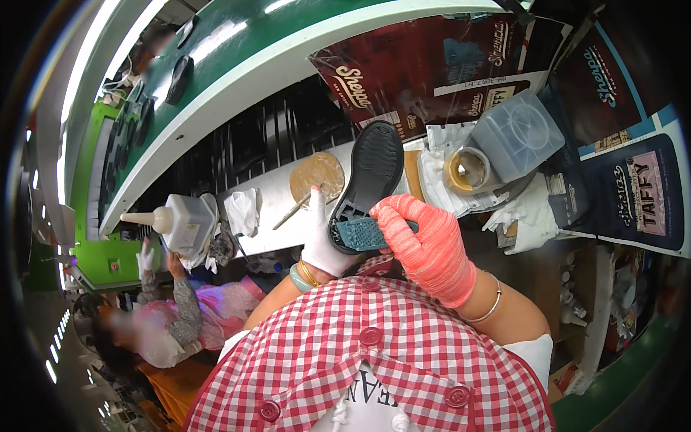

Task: The person cleans the soles of black slippers using a blue brush and a cleaning solution. They repeatedly dip the brush into a small container of liquid and scrub the textured bottom of the slippers, handling them one at a time.

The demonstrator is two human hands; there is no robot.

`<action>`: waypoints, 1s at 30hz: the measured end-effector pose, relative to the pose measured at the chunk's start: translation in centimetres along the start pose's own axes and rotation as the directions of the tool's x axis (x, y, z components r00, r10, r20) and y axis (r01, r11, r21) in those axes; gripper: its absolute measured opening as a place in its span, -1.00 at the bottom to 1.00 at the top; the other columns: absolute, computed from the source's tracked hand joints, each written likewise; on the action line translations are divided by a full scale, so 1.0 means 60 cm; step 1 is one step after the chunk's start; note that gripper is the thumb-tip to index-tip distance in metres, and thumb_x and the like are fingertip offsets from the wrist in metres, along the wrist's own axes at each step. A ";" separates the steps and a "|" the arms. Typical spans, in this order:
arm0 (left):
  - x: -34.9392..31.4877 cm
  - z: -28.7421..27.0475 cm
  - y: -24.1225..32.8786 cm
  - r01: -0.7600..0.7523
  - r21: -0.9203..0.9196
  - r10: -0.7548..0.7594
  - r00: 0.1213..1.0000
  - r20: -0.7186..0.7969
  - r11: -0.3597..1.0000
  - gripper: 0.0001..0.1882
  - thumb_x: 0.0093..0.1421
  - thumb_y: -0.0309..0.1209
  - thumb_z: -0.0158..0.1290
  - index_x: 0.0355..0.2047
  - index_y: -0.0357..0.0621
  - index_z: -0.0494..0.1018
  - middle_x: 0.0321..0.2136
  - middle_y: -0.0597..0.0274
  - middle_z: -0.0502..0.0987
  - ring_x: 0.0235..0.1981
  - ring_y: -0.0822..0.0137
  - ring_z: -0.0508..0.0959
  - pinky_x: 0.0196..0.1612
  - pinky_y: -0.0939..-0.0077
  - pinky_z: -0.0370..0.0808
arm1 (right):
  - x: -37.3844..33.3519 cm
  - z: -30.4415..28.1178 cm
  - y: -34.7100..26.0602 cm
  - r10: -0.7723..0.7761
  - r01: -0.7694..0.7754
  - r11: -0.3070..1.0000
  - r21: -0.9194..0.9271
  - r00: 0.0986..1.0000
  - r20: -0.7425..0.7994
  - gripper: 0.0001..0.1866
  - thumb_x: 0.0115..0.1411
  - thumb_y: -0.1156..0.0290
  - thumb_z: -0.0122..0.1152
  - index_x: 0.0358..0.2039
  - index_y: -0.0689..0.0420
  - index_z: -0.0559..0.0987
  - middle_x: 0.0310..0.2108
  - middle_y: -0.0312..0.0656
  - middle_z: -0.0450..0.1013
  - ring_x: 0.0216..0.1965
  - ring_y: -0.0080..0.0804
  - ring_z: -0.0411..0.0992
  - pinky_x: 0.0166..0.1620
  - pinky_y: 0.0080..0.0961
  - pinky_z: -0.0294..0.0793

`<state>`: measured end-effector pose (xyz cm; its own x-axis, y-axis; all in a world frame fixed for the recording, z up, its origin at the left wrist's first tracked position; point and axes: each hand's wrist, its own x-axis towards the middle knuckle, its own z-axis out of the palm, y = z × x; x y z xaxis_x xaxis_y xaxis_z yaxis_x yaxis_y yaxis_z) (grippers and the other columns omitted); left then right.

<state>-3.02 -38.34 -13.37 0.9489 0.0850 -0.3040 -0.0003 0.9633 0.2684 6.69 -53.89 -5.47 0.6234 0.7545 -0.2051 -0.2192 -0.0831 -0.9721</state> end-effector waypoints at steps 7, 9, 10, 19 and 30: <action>-0.019 0.018 0.007 0.110 0.103 -0.090 0.980 -0.180 0.989 -0.21 0.17 0.29 -0.37 0.14 -0.09 0.20 0.06 0.08 0.35 0.07 0.15 0.36 0.18 0.09 0.21 | 0.018 -0.021 -0.016 -0.123 0.204 0.944 -0.259 0.948 0.295 -0.84 0.20 0.50 0.02 -0.27 0.32 0.49 -0.33 -0.09 0.45 -0.48 -0.40 0.47 -0.41 -0.63 0.53; -0.021 0.014 0.011 0.195 0.079 -0.171 0.956 -0.238 0.978 -0.18 0.16 0.32 -0.41 0.15 -0.09 0.20 0.05 0.06 0.35 0.03 0.13 0.40 0.13 0.11 0.29 | 0.026 -0.021 -0.031 -0.128 0.233 0.935 -0.267 0.924 0.360 -0.85 0.20 0.51 0.02 -0.27 0.31 0.49 -0.31 -0.07 0.45 -0.48 -0.36 0.47 -0.42 -0.62 0.54; -0.021 0.011 0.012 0.210 0.102 -0.184 0.958 -0.220 0.972 -0.16 0.15 0.34 -0.44 0.15 -0.08 0.20 0.04 0.05 0.36 0.01 0.12 0.41 0.09 0.12 0.33 | 0.029 -0.020 -0.034 -0.078 0.182 0.948 -0.262 0.929 0.363 -0.82 0.22 0.45 0.01 -0.27 0.29 0.50 -0.34 -0.10 0.45 -0.50 -0.43 0.46 -0.47 -0.65 0.50; -0.025 0.002 0.024 0.407 0.231 -0.375 0.911 -0.172 0.884 -0.10 0.10 0.41 -0.57 0.17 0.00 0.18 -0.05 0.02 0.43 -0.15 0.04 0.50 -0.19 0.15 0.47 | 0.066 -0.007 -0.073 0.309 -0.216 0.939 -0.269 0.873 0.377 -0.74 0.15 0.28 0.08 -0.26 0.20 0.53 -0.52 -0.27 0.46 -0.70 -0.66 0.37 -0.64 -0.75 0.28; -0.017 0.005 0.043 0.285 0.590 -0.345 0.939 -0.013 0.755 -0.30 0.11 0.09 -0.32 0.11 -0.13 0.19 -0.15 -0.01 0.45 -0.19 0.11 0.52 -0.21 0.22 0.53 | 0.079 0.023 -0.082 0.315 -0.201 0.932 -0.300 0.860 0.402 -0.77 0.04 0.29 0.20 -0.36 0.18 0.57 -0.57 -0.32 0.43 -0.72 -0.66 0.31 -0.60 -0.73 0.29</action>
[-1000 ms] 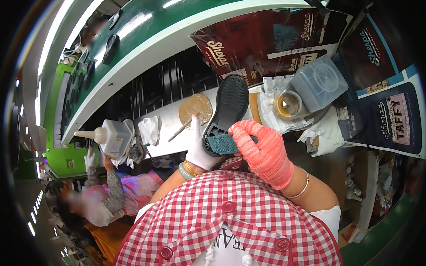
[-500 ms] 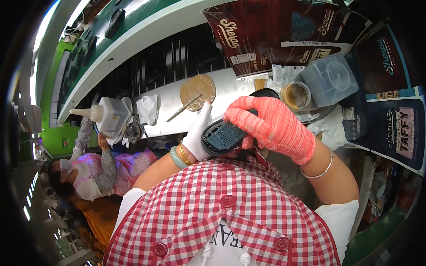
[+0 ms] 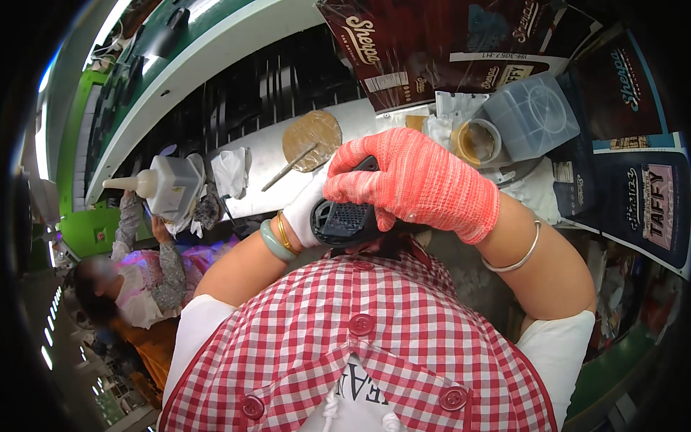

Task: The person cleans the soles of black slippers using a blue brush and a cleaning solution. They repeatedly dip the brush into a small container of liquid and scrub the textured bottom of the slippers, handling them one at a time.

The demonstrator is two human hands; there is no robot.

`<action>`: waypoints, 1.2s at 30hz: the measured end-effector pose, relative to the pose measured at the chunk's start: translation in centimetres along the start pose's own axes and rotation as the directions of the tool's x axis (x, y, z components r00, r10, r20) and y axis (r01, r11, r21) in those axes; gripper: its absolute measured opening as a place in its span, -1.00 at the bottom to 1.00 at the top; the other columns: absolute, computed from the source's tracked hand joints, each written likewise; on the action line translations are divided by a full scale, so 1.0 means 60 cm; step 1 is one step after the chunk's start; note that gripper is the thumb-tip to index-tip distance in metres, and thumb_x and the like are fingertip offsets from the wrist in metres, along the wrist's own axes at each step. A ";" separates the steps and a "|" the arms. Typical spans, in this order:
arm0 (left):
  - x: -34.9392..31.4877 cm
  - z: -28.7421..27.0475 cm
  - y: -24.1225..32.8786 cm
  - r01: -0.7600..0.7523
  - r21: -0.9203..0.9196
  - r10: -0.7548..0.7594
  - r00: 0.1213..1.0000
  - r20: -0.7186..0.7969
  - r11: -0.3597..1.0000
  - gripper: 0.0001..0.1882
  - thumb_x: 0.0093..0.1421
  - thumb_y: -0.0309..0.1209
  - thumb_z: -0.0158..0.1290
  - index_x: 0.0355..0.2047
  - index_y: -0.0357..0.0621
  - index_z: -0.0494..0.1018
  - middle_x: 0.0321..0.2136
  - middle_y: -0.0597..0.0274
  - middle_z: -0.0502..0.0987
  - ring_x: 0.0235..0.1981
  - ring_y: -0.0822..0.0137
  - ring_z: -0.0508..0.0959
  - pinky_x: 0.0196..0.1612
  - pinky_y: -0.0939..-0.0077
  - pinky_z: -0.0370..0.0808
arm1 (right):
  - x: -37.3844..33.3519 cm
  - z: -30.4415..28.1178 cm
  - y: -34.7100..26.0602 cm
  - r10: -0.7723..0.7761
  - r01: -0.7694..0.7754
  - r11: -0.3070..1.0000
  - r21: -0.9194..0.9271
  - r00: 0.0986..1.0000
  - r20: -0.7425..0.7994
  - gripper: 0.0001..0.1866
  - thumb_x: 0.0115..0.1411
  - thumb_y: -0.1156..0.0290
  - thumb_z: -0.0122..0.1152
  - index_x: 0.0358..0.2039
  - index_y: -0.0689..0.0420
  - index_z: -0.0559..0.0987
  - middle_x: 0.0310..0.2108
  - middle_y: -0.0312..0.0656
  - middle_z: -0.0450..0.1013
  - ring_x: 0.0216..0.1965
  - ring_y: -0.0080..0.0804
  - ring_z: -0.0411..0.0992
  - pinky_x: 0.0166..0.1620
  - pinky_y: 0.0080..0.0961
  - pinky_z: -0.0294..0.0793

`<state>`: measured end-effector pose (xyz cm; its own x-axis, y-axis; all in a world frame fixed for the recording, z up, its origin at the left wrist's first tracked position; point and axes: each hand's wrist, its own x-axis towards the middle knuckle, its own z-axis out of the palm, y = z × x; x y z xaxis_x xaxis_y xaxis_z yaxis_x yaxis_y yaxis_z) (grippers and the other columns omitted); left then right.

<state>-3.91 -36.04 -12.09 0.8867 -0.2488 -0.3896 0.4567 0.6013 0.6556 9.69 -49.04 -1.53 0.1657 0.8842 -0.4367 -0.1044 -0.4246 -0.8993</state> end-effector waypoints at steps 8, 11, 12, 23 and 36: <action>0.004 0.007 0.020 0.046 -0.117 -0.058 0.993 -0.104 0.992 -0.53 0.20 -0.19 -0.13 0.05 -0.19 0.25 -0.24 0.02 0.50 -0.23 0.22 0.54 -0.24 0.36 0.55 | 0.005 -0.005 0.001 0.019 -0.018 0.999 -0.042 0.999 0.033 -0.79 0.01 0.34 0.19 -0.38 0.20 0.59 -0.54 -0.31 0.46 -0.67 -0.62 0.33 -0.55 -0.70 0.33; 0.005 -0.010 0.014 0.082 -0.236 -0.104 0.991 -0.082 0.968 -0.52 0.26 -0.14 -0.16 0.06 -0.20 0.25 -0.27 -0.01 0.52 -0.22 0.21 0.55 -0.23 0.39 0.56 | 0.002 -0.009 0.003 0.022 -0.019 0.998 -0.052 0.999 0.048 -0.79 0.01 0.35 0.18 -0.38 0.20 0.59 -0.53 -0.31 0.46 -0.65 -0.62 0.33 -0.54 -0.71 0.33; 0.005 -0.016 0.014 0.110 -0.283 -0.127 0.991 -0.044 0.953 -0.48 0.27 -0.07 -0.20 0.07 -0.20 0.23 -0.25 -0.03 0.51 -0.21 0.19 0.55 -0.22 0.37 0.56 | 0.002 -0.012 0.005 0.013 -0.009 0.998 -0.061 0.998 0.058 -0.79 0.01 0.35 0.17 -0.38 0.20 0.59 -0.53 -0.31 0.46 -0.64 -0.62 0.33 -0.53 -0.71 0.33; 0.006 -0.012 0.019 0.248 -0.214 -0.260 0.965 -0.028 0.945 0.04 0.11 0.40 -0.49 0.16 -0.41 0.14 0.10 -0.10 0.28 0.07 0.20 0.37 0.16 0.38 0.26 | -0.008 -0.047 0.040 -0.003 0.008 0.998 -0.060 0.997 0.074 -0.75 0.06 0.27 0.19 -0.32 0.16 0.60 -0.53 -0.27 0.49 -0.63 -0.58 0.38 -0.48 -0.64 0.40; 0.010 -0.030 0.012 0.244 -0.331 -0.269 0.963 -0.030 0.911 -0.03 0.16 0.33 -0.42 0.15 -0.42 0.15 0.13 -0.13 0.25 0.12 0.18 0.31 0.18 0.37 0.23 | -0.036 -0.078 0.070 0.006 -0.008 0.997 -0.078 1.000 -0.023 -0.75 0.03 0.25 0.22 -0.34 0.15 0.61 -0.55 -0.29 0.48 -0.63 -0.59 0.39 -0.49 -0.65 0.38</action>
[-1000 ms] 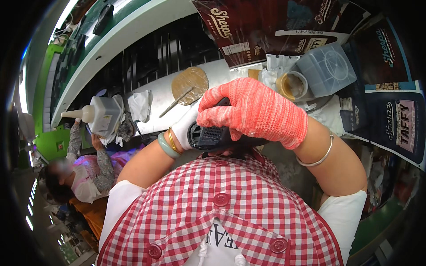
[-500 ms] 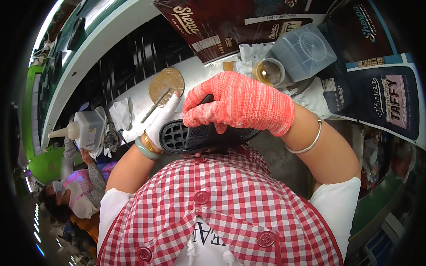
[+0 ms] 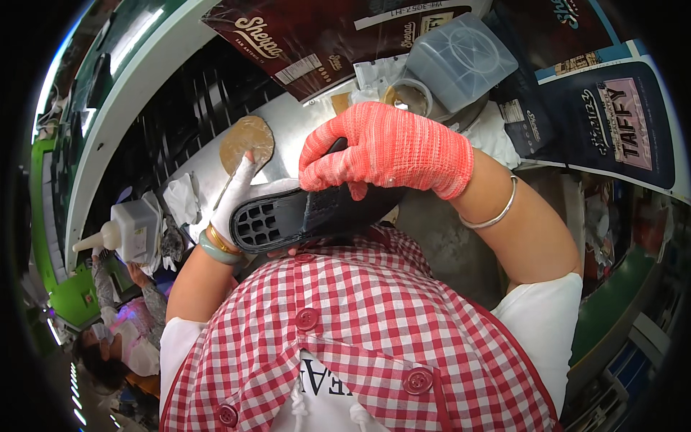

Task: The person cleans the soles of black slippers using a blue brush and a cleaning solution. They repeatedly dip the brush into a small container of liquid and scrub the textured bottom of the slippers, handling them one at a time.

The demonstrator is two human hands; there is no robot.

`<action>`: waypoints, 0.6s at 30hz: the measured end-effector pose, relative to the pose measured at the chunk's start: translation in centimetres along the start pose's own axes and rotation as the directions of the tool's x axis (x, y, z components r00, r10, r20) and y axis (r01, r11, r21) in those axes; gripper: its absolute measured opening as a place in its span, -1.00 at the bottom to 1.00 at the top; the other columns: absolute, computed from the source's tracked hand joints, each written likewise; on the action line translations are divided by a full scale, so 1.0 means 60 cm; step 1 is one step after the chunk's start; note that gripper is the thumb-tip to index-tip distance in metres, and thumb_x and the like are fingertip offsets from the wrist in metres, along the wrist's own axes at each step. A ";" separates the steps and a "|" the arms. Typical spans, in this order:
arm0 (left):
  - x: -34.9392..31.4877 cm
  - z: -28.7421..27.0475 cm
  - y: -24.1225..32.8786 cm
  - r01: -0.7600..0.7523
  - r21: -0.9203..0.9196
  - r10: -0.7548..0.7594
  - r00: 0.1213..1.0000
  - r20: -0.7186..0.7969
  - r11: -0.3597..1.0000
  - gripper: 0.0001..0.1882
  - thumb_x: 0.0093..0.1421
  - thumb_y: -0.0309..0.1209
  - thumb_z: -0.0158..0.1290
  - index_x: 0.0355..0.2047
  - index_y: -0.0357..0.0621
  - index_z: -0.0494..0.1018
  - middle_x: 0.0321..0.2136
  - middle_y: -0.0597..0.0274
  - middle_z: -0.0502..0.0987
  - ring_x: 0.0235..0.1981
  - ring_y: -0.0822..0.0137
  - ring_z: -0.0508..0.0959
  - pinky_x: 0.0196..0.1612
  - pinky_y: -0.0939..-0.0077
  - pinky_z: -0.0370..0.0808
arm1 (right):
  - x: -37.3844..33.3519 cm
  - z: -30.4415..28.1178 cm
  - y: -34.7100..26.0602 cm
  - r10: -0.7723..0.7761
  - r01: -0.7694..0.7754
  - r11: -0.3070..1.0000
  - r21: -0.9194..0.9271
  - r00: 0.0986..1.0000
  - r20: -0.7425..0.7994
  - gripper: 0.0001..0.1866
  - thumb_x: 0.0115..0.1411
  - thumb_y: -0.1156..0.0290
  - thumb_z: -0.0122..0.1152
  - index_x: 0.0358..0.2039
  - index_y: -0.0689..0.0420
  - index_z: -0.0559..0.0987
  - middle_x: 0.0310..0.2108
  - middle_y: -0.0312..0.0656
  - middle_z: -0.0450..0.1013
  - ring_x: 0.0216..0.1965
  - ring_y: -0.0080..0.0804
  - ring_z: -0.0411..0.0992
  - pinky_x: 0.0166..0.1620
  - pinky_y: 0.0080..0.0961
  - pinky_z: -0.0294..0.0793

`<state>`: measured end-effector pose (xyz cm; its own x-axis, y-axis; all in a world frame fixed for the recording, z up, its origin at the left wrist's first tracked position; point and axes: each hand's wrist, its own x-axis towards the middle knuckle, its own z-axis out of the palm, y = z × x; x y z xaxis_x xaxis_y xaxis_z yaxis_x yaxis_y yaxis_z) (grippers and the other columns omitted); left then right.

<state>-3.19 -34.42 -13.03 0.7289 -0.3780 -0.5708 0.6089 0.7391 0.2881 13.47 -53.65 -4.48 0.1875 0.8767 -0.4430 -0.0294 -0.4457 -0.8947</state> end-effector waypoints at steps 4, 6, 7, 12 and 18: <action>-0.007 0.006 0.002 -0.012 -0.035 0.013 0.999 0.038 0.999 -0.02 0.15 0.34 -0.41 0.15 -0.43 0.14 0.10 -0.16 0.27 0.07 0.16 0.37 0.12 0.35 0.32 | -0.010 -0.007 0.019 -0.017 0.018 0.998 0.057 1.000 -0.025 -0.75 0.03 0.24 0.22 -0.35 0.14 0.61 -0.55 -0.29 0.48 -0.63 -0.59 0.38 -0.49 -0.66 0.38; -0.007 0.013 0.001 -0.021 -0.011 0.021 0.999 -0.025 1.000 -0.02 0.15 0.34 -0.41 0.14 -0.44 0.14 0.09 -0.16 0.29 0.05 0.14 0.39 0.09 0.34 0.36 | -0.014 -0.012 0.028 -0.006 0.006 1.000 0.019 1.000 -0.029 -0.75 0.03 0.25 0.21 -0.36 0.15 0.61 -0.55 -0.31 0.48 -0.63 -0.60 0.37 -0.49 -0.66 0.38; -0.006 0.009 0.001 0.003 -0.055 0.001 0.998 0.061 0.998 -0.03 0.15 0.33 -0.40 0.14 -0.44 0.14 0.08 -0.17 0.29 0.05 0.14 0.39 0.08 0.34 0.37 | -0.018 -0.014 0.031 0.000 0.000 1.000 0.000 0.999 -0.032 -0.76 0.03 0.26 0.21 -0.37 0.16 0.61 -0.54 -0.32 0.48 -0.63 -0.60 0.37 -0.49 -0.66 0.38; -0.020 0.018 0.003 -0.096 0.162 0.102 0.994 -0.032 0.982 -0.02 0.10 0.36 -0.32 0.13 -0.38 0.17 0.02 -0.11 0.35 -0.03 0.10 0.45 -0.07 0.19 0.49 | -0.043 -0.033 0.030 -0.057 0.079 0.993 0.083 0.970 -0.235 -0.77 0.04 0.28 0.19 -0.38 0.18 0.60 -0.51 -0.35 0.49 -0.66 -0.65 0.33 -0.53 -0.72 0.33; -0.038 0.031 -0.033 -0.555 0.515 0.626 0.779 0.046 0.653 -0.22 0.26 0.19 -0.52 0.22 -0.20 0.07 0.19 0.00 0.15 0.08 0.11 0.35 0.07 0.19 0.38 | -0.067 -0.064 0.074 -0.267 0.579 0.751 0.316 0.705 -0.657 -0.61 0.15 0.09 0.18 -0.25 0.20 0.53 -0.37 -0.32 0.48 -0.70 -0.72 0.27 -0.63 -0.82 0.18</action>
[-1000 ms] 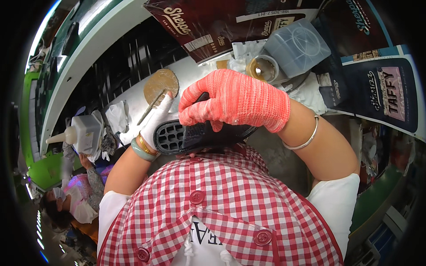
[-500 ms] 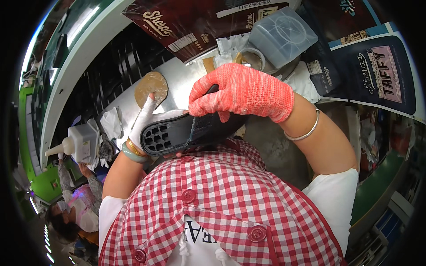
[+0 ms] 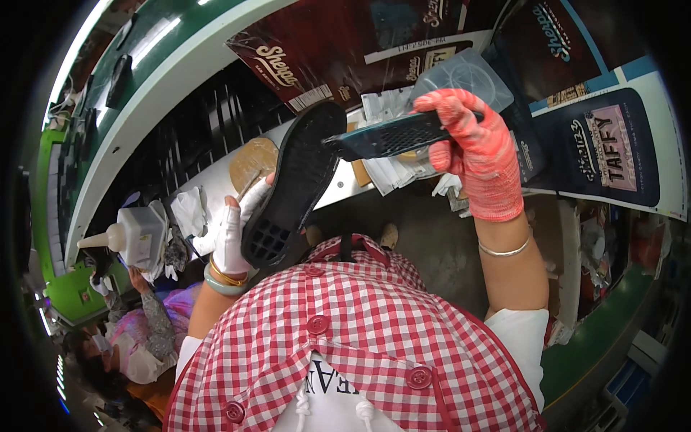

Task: The person cleans the soles of black slippers using a blue brush and a cleaning solution. They repeatedly dip the brush into a small container of liquid and scrub the textured bottom of the slippers, handling them one at a time.

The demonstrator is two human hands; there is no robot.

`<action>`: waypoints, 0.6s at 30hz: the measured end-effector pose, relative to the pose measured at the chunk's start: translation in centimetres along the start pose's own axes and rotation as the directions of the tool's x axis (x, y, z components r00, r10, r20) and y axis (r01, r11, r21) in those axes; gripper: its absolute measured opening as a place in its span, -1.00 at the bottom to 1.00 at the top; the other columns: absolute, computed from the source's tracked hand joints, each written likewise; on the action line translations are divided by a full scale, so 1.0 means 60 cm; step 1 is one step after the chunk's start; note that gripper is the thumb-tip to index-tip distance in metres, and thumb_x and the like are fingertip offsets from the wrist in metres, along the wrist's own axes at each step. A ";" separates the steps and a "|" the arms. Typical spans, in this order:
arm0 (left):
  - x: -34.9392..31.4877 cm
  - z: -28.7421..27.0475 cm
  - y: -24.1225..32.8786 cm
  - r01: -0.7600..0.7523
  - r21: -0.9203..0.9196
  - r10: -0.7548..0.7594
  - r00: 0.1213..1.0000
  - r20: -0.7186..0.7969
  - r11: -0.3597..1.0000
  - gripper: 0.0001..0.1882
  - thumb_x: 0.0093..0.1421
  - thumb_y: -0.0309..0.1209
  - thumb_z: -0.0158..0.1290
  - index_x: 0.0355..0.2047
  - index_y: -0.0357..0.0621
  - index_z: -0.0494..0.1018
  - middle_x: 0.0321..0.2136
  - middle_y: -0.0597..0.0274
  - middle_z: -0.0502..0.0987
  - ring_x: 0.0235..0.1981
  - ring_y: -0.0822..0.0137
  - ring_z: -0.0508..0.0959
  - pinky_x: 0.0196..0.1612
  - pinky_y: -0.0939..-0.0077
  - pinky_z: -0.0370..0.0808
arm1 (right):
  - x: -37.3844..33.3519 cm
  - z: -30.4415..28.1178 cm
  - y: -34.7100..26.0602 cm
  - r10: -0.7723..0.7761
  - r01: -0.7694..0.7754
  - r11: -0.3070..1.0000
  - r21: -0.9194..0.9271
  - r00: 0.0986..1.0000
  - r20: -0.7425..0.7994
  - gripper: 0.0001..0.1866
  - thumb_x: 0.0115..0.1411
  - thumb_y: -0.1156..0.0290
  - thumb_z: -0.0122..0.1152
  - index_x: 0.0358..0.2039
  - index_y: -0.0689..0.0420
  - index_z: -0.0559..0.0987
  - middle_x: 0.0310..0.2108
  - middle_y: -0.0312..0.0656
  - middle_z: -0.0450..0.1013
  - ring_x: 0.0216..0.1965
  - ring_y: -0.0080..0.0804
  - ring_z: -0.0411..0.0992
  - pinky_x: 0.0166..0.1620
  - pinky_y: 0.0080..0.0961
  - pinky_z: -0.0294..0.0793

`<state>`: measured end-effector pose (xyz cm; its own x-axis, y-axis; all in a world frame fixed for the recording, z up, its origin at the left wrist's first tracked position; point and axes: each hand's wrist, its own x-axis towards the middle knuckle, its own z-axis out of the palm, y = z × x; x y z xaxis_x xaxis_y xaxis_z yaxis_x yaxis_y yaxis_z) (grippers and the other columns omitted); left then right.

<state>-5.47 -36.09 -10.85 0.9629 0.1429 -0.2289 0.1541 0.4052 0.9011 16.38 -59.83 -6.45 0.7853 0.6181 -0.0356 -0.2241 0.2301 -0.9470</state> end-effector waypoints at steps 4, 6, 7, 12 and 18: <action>-0.013 0.018 0.010 -0.168 0.047 0.169 0.985 -0.025 0.985 -0.20 0.22 0.22 -0.40 0.25 -0.14 0.00 0.20 0.03 0.12 0.12 0.13 0.31 0.10 0.23 0.34 | -0.006 0.002 0.015 0.004 0.004 0.998 0.057 0.991 -0.137 -0.64 0.17 0.13 0.15 -0.19 0.16 0.51 -0.31 -0.40 0.45 -0.68 -0.77 0.19 -0.64 -0.85 0.08; -0.018 0.024 0.018 -0.206 0.071 0.210 0.976 -0.051 0.976 -0.15 0.17 0.25 -0.29 0.25 -0.15 0.00 0.21 0.04 0.11 0.15 0.17 0.28 0.13 0.28 0.30 | -0.009 0.013 0.016 -0.006 0.011 1.000 0.029 0.987 -0.159 -0.64 0.18 0.12 0.15 -0.20 0.15 0.51 -0.51 -0.44 0.38 -0.70 -0.78 0.17 -0.65 -0.84 0.04; -0.019 0.024 0.023 -0.227 0.115 0.234 0.971 -0.054 0.967 -0.13 0.16 0.26 -0.28 0.25 -0.16 -0.01 0.21 0.04 0.11 0.16 0.19 0.26 0.14 0.30 0.29 | -0.010 0.017 0.015 -0.001 0.006 0.999 0.034 0.989 -0.149 -0.64 0.18 0.12 0.15 -0.20 0.15 0.51 -0.58 -0.46 0.34 -0.71 -0.78 0.16 -0.65 -0.83 0.03; -0.018 0.016 0.030 -0.279 0.187 0.294 0.954 -0.056 0.942 -0.06 0.11 0.31 -0.24 0.26 -0.18 -0.03 0.20 0.06 0.12 0.18 0.24 0.23 0.17 0.38 0.23 | -0.015 0.056 -0.005 -0.069 0.084 0.993 0.082 0.983 -0.170 -0.66 0.18 0.15 0.16 -0.22 0.18 0.52 -0.58 -0.44 0.38 -0.68 -0.75 0.29 -0.66 -0.84 0.10; -0.011 0.035 0.051 -0.333 0.046 0.335 0.942 -0.040 0.942 -0.09 0.13 0.36 -0.45 0.27 -0.07 -0.05 0.17 0.04 0.16 0.04 0.13 0.39 0.03 0.25 0.40 | -0.009 0.147 -0.024 -0.286 0.297 0.952 0.081 0.951 -0.121 -0.75 0.20 0.28 0.15 -0.21 0.17 0.54 -0.35 -0.28 0.49 -0.59 -0.68 0.40 -0.58 -0.81 0.29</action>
<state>-5.19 -36.81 -7.15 0.9492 0.3065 0.0712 -0.1652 0.2929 0.9418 11.17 -53.86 -2.24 0.8803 0.4310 0.1985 -0.0270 0.4632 -0.8859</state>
